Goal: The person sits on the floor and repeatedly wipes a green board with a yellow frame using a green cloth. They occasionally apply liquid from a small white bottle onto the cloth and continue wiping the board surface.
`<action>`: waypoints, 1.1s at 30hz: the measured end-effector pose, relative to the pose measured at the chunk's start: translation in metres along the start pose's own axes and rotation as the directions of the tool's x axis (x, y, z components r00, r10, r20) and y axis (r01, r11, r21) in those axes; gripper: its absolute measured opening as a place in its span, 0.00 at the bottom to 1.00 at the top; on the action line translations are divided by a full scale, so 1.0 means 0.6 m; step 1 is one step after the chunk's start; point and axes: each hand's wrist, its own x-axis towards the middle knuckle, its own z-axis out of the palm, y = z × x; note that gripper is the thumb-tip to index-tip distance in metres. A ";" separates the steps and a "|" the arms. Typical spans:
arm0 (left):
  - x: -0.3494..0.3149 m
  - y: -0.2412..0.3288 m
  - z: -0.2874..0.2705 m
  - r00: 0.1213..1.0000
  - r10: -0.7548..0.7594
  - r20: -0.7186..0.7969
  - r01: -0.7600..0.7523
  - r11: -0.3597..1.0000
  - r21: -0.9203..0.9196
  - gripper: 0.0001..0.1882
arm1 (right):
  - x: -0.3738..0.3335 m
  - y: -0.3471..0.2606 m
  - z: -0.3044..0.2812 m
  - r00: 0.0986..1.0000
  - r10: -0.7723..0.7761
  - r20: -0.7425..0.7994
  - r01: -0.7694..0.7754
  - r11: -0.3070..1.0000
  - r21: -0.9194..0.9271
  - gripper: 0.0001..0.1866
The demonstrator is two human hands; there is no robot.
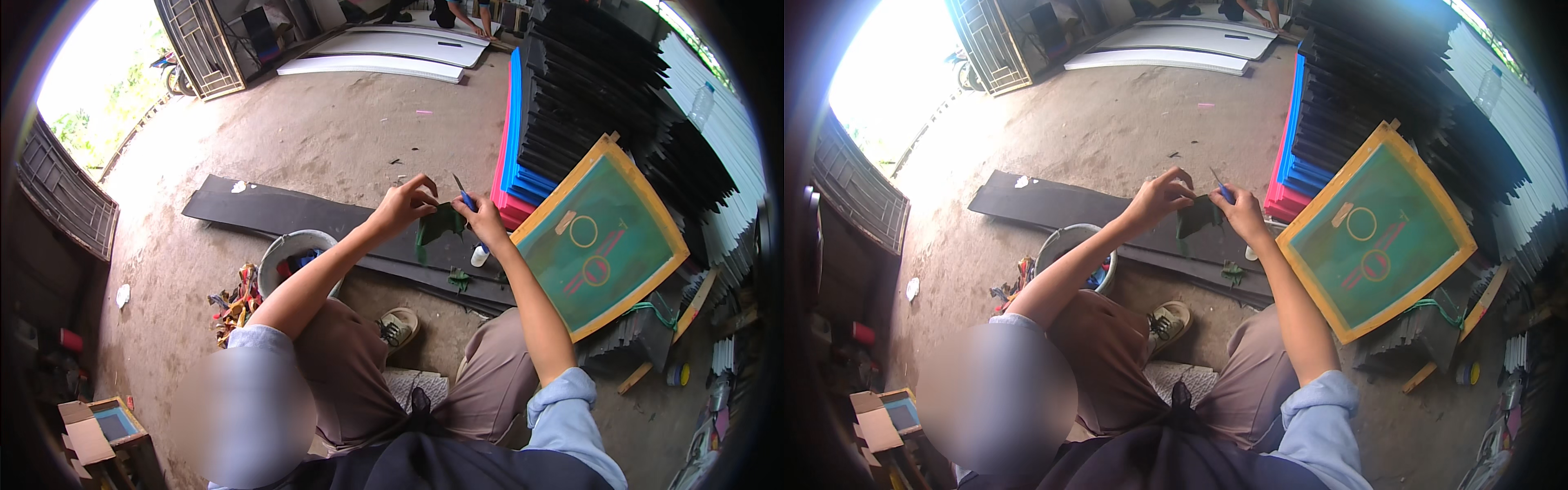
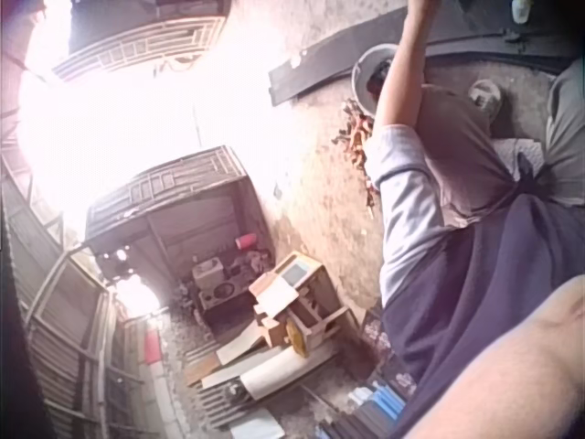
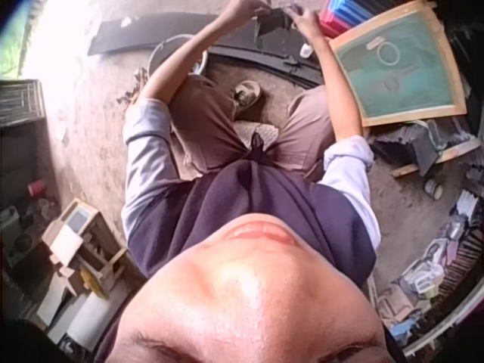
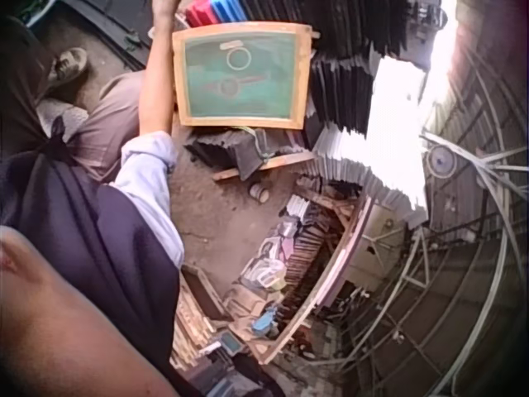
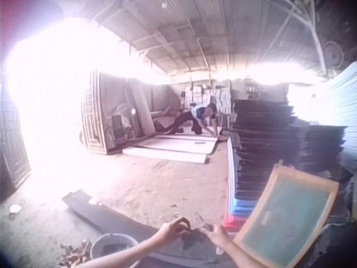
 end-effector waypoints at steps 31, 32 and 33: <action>0.015 -0.003 0.011 0.994 0.038 -0.105 -0.019 0.984 0.178 0.13 | -0.060 -0.030 0.053 0.930 -0.347 0.125 0.272 0.416 -0.868 0.06; 0.011 -0.001 0.010 0.995 0.020 -0.101 0.000 0.980 0.198 0.13 | -0.059 -0.033 0.062 0.934 -0.338 0.113 0.262 0.436 -0.861 0.06; 0.007 -0.006 0.011 0.995 0.010 -0.095 0.009 0.980 0.198 0.13 | -0.060 -0.042 0.068 0.964 -0.237 0.119 0.229 0.513 -0.827 0.08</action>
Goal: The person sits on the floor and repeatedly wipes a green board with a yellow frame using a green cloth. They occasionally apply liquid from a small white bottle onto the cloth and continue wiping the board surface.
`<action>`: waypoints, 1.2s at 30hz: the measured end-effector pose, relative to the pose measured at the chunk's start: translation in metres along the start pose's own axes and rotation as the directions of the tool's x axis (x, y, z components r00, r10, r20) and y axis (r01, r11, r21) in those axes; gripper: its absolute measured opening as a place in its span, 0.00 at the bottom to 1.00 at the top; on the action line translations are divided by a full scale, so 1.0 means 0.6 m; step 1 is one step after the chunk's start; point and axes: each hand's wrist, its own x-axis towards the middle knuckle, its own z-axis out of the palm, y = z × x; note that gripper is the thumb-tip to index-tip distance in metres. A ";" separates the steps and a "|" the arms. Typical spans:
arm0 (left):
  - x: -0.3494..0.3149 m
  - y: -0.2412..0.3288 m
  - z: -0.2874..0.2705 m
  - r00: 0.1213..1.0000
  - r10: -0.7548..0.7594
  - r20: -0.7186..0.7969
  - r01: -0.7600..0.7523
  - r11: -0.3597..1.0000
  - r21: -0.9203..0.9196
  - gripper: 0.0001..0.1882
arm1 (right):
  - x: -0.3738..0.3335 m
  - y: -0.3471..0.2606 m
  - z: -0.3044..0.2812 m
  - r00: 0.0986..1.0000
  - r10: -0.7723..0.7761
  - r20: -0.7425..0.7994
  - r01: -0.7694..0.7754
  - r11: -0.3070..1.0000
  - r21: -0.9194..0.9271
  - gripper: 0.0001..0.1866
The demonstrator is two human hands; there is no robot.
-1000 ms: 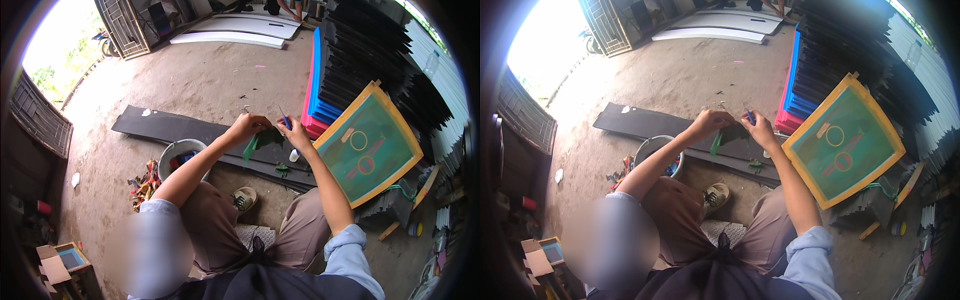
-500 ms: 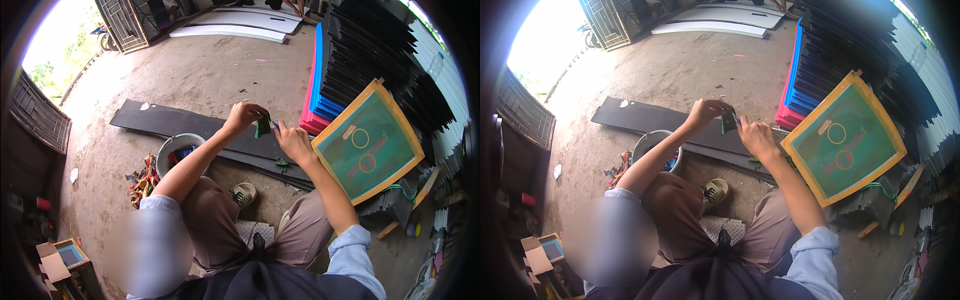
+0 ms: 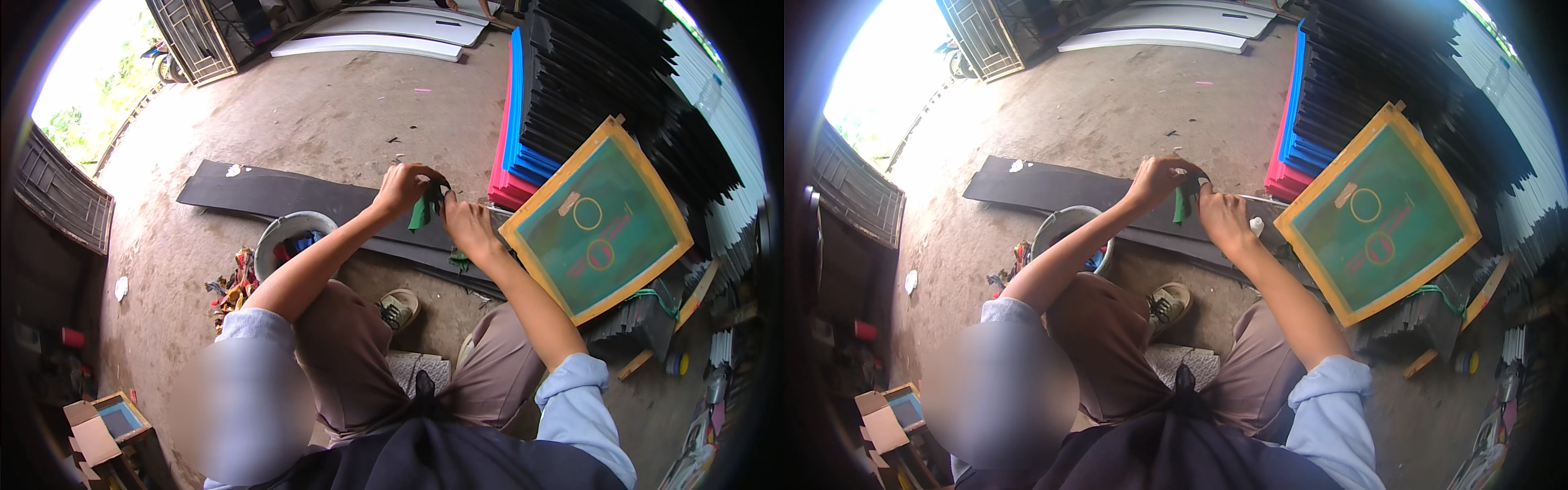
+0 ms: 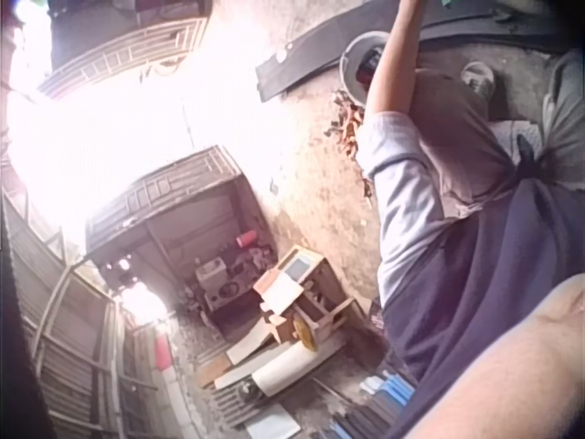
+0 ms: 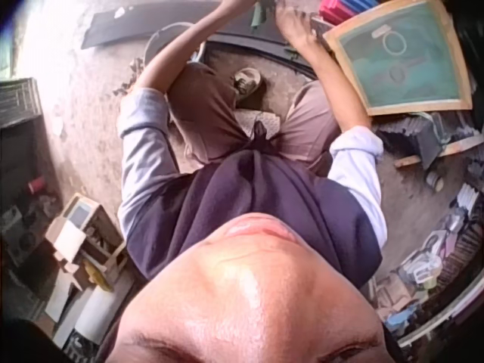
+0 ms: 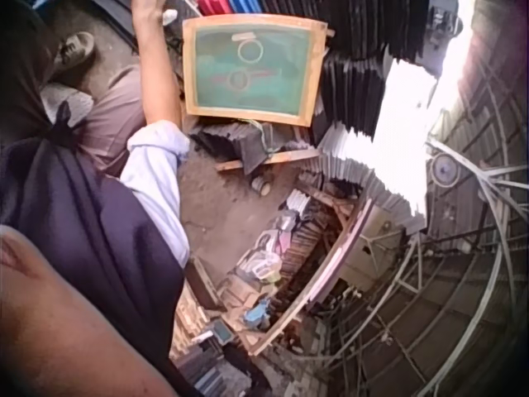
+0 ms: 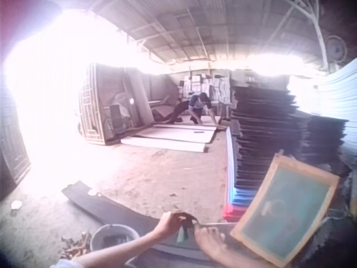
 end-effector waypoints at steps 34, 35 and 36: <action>0.010 -0.008 -0.010 0.885 0.119 0.451 -0.076 0.991 -0.112 0.15 | 0.023 0.113 -0.010 0.990 0.113 0.083 -0.130 0.518 0.845 0.17; 0.010 -0.008 -0.008 0.863 0.184 0.470 -0.156 0.983 -0.099 0.16 | 0.021 0.108 -0.019 0.989 0.112 0.100 -0.145 0.557 0.818 0.17; 0.008 -0.008 -0.005 0.861 0.198 0.468 -0.178 0.980 -0.086 0.16 | 0.020 0.105 -0.020 0.990 0.105 0.089 -0.132 0.549 0.826 0.17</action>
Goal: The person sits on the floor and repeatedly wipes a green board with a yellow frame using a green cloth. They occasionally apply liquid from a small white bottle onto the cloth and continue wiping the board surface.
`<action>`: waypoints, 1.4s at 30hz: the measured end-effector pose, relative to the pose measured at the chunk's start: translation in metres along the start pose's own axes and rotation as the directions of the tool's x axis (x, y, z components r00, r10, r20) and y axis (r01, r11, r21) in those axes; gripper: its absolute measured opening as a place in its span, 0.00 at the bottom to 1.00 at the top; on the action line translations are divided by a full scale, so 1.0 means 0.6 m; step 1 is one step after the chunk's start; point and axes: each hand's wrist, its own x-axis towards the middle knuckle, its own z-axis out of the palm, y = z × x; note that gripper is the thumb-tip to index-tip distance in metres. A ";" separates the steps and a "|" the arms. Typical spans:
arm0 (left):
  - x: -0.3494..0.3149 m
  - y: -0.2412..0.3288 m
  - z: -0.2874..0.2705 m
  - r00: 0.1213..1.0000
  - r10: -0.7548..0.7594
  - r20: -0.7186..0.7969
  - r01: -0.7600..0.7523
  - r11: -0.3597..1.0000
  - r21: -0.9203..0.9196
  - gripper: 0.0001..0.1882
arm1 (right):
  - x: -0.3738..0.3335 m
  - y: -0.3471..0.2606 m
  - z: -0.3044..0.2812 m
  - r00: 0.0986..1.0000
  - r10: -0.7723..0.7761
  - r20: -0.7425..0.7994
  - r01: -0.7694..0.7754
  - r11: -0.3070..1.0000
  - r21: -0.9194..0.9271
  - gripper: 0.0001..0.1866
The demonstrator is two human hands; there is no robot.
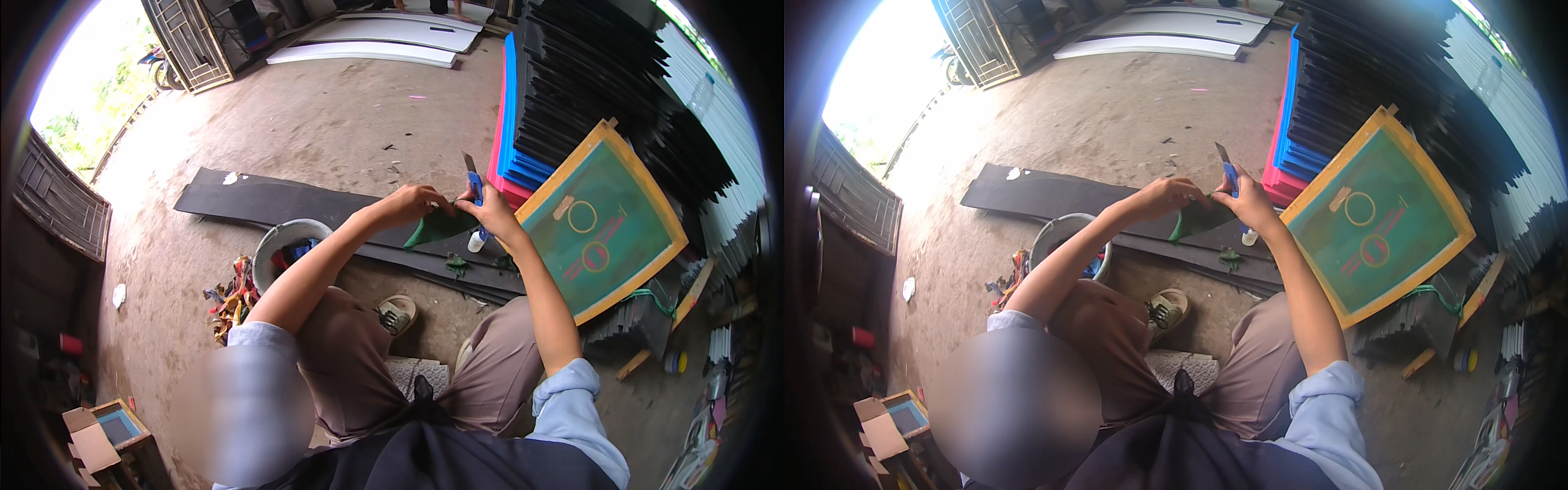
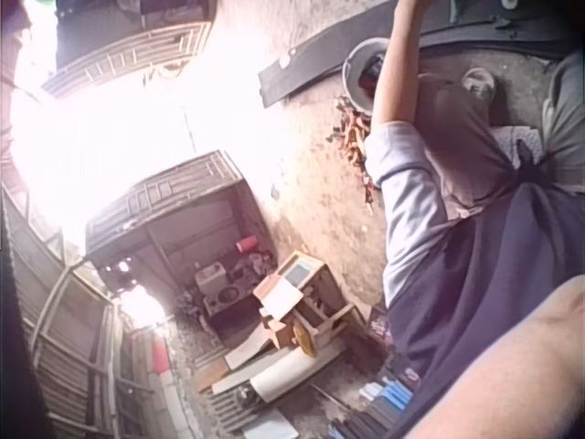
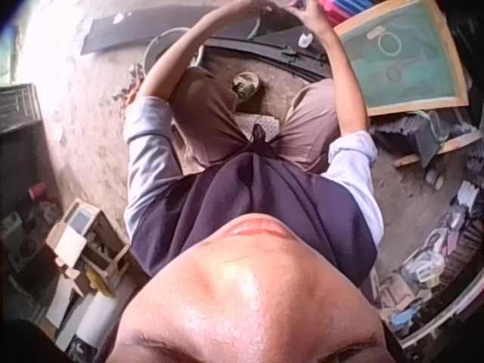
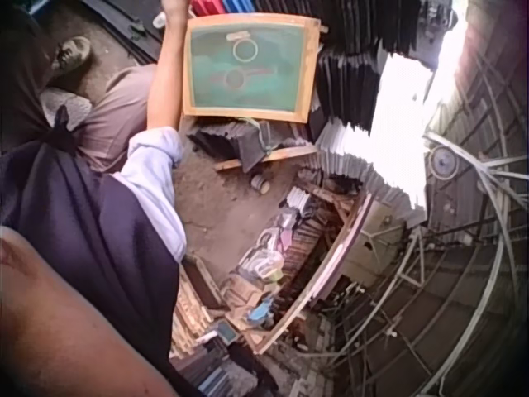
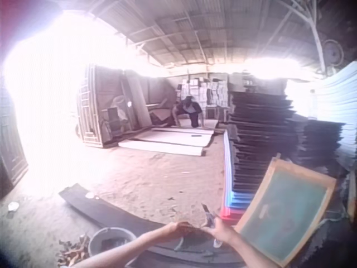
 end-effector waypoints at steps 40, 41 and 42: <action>0.013 0.018 -0.010 0.930 -0.184 -0.318 0.170 0.983 -0.072 0.21 | -0.036 -0.038 0.051 0.953 -0.298 0.063 0.184 0.397 -0.899 0.10; 0.014 0.017 -0.004 0.935 -0.163 -0.316 0.157 0.987 -0.046 0.21 | -0.032 -0.027 0.059 0.958 -0.283 0.049 0.169 0.418 -0.893 0.10; 0.015 0.015 0.003 0.939 -0.142 -0.313 0.143 0.990 -0.021 0.21 | -0.028 -0.016 0.064 0.963 -0.267 0.035 0.154 0.437 -0.886 0.11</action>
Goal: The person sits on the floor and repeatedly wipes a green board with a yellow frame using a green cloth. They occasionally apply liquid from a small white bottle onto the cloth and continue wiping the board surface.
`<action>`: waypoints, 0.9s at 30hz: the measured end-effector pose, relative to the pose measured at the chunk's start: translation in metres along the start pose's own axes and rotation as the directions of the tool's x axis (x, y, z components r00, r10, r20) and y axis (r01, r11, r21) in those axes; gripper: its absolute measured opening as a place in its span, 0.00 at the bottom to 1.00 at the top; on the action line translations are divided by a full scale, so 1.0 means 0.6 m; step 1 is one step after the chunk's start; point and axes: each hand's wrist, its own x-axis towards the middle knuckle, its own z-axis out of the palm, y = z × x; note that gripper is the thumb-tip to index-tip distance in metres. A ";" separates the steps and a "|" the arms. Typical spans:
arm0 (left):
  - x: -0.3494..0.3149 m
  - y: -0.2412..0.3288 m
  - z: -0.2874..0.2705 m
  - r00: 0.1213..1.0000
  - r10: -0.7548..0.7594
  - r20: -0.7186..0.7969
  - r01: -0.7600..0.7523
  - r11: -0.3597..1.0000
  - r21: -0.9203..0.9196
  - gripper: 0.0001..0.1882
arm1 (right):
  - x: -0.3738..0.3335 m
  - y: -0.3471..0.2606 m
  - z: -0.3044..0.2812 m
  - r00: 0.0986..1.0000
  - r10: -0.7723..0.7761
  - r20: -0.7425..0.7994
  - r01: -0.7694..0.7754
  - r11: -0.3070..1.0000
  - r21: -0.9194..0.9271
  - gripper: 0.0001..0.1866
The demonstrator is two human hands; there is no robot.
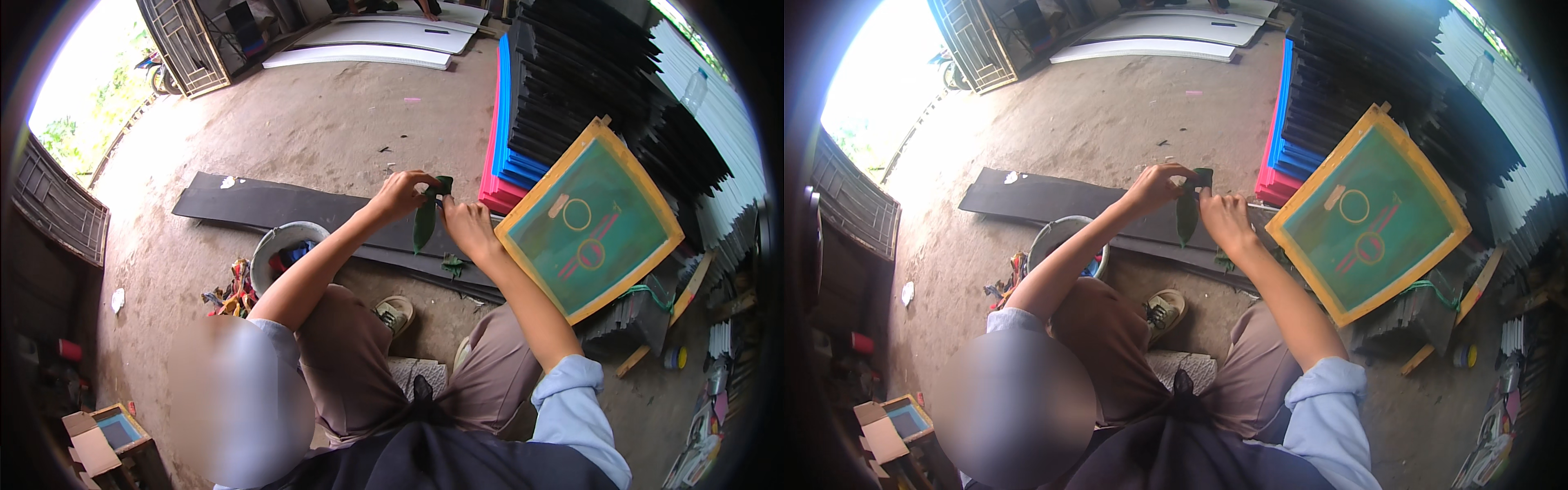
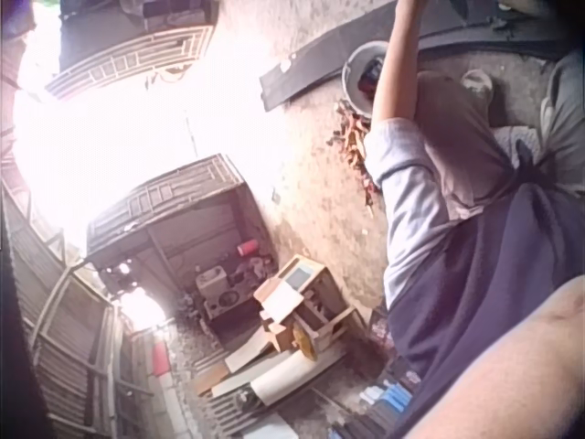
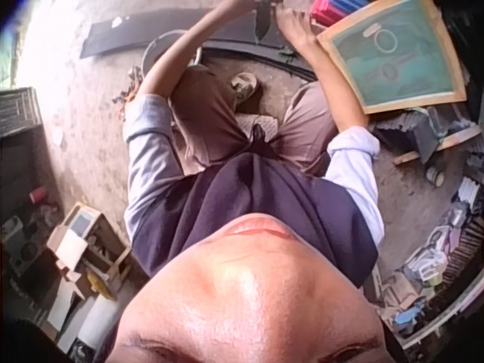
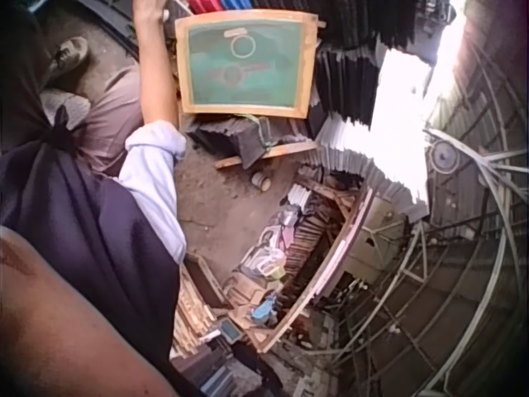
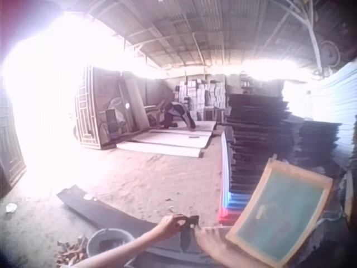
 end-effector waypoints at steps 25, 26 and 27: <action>-0.015 -0.029 -0.003 0.958 -0.076 0.278 0.108 0.989 -0.103 0.24 | -0.003 0.093 0.012 0.958 0.171 0.231 -0.287 0.555 0.781 0.22; -0.011 -0.023 0.003 0.954 -0.058 0.296 0.097 0.988 -0.118 0.23 | -0.004 0.089 0.020 0.941 0.108 0.319 -0.325 0.546 0.772 0.25; -0.006 -0.016 0.010 0.949 -0.038 0.314 0.084 0.987 -0.134 0.22 | -0.005 0.084 0.028 0.937 0.105 0.332 -0.326 0.597 0.733 0.21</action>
